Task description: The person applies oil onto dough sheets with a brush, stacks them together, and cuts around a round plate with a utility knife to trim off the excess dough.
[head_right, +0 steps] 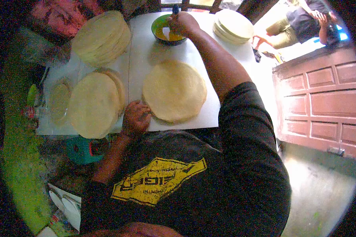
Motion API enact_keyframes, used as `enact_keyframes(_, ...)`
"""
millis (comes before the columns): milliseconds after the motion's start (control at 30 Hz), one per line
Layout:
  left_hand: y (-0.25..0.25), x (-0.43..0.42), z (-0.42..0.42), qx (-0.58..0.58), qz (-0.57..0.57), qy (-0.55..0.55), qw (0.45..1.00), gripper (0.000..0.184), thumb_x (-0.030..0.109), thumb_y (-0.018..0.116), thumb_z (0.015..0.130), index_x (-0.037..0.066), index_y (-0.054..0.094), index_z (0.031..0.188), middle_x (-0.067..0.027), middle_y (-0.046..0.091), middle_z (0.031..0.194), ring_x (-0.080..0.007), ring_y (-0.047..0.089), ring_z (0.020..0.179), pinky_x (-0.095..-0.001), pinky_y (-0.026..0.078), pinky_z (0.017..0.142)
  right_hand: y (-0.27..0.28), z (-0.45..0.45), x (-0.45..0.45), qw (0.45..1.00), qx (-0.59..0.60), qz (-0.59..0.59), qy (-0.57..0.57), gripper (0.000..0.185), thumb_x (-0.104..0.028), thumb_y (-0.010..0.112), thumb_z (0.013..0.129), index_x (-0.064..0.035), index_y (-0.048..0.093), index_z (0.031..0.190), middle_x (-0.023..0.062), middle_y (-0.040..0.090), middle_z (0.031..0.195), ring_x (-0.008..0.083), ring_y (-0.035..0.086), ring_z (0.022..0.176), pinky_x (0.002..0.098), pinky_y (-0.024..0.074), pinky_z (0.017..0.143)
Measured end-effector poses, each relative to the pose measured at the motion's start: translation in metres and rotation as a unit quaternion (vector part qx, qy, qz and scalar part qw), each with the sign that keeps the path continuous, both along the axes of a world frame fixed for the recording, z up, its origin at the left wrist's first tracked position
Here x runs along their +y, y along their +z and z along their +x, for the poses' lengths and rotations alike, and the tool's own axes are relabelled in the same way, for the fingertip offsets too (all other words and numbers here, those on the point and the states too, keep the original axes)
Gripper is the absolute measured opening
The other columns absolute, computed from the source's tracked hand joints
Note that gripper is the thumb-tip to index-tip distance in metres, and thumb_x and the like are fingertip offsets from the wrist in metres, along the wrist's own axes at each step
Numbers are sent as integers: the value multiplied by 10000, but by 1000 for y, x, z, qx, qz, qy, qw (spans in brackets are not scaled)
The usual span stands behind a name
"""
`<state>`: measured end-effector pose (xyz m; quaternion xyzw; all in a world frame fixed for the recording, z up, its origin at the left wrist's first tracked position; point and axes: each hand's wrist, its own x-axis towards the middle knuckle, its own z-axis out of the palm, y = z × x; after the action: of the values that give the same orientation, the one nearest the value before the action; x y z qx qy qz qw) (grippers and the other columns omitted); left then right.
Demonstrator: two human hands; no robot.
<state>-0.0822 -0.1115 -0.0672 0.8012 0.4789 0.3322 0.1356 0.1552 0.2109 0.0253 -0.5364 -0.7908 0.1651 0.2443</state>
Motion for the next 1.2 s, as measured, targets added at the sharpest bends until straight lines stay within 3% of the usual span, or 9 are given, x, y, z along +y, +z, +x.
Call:
enact_keyframes(267,7,-2,2,13,6,2,1000,221,166,700,737,68,666,933,-105,661,990,-350,571,1069,-469,426,993,10,19,5,997,0,13,73,265,-287,560,942,-49,677,938,108,700,810,250,678,764,381,522,699)
enact_keyframes(400,8,1,1,5,4,-9,1000,194,162,691,753,73,662,923,-105,659,985,-338,576,1051,-457,423,999,53,28,-51,945,318,-23,75,315,-288,663,884,5,644,996,135,673,853,218,623,790,355,493,718)
enact_keyframes(500,11,-1,2,2,24,13,1000,198,169,698,751,71,657,918,-100,656,984,-338,576,1041,-454,425,996,57,30,-118,983,87,163,-1,365,-395,519,941,-83,697,876,160,672,730,352,661,712,457,513,669)
enact_keyframes(700,9,2,0,2,-1,-11,1000,203,166,705,743,77,658,920,-91,653,989,-352,568,1048,-460,425,993,-17,0,-236,973,-94,-12,209,188,-120,641,786,-131,622,973,132,593,886,336,618,854,439,508,723)
enact_keyframes(800,9,0,0,-9,19,8,1000,207,174,705,743,79,659,921,-93,653,989,-355,567,1051,-466,418,997,7,15,-254,937,19,-91,338,78,-156,623,867,-91,625,912,129,612,874,327,627,832,395,511,727)
enact_keyframes(867,9,-2,1,-4,11,15,1000,209,182,703,746,80,661,923,-92,653,988,-357,567,1053,-468,418,995,-13,31,-217,964,84,-167,189,128,-195,614,901,-68,632,895,125,637,828,320,634,776,374,509,721)
enact_keyframes(933,8,1,2,1,9,19,1000,211,189,701,749,81,664,926,-92,654,987,-358,567,1055,-471,417,993,10,15,-183,993,-77,-79,42,140,-197,603,894,-61,635,910,126,650,842,330,630,768,386,512,720)
enact_keyframes(1100,-8,1,-3,106,9,41,993,198,201,688,762,89,675,925,-83,664,992,-355,566,1081,-471,420,986,-2,-41,-218,948,-26,14,317,162,-154,650,796,-97,631,947,139,608,925,363,610,874,415,513,747)
enact_keyframes(1200,7,-2,1,16,41,34,998,183,174,690,756,90,678,918,-81,668,983,-350,574,1077,-468,425,981,-16,17,-215,984,-8,64,165,190,-124,656,780,-105,632,967,137,600,923,357,611,867,407,513,745)
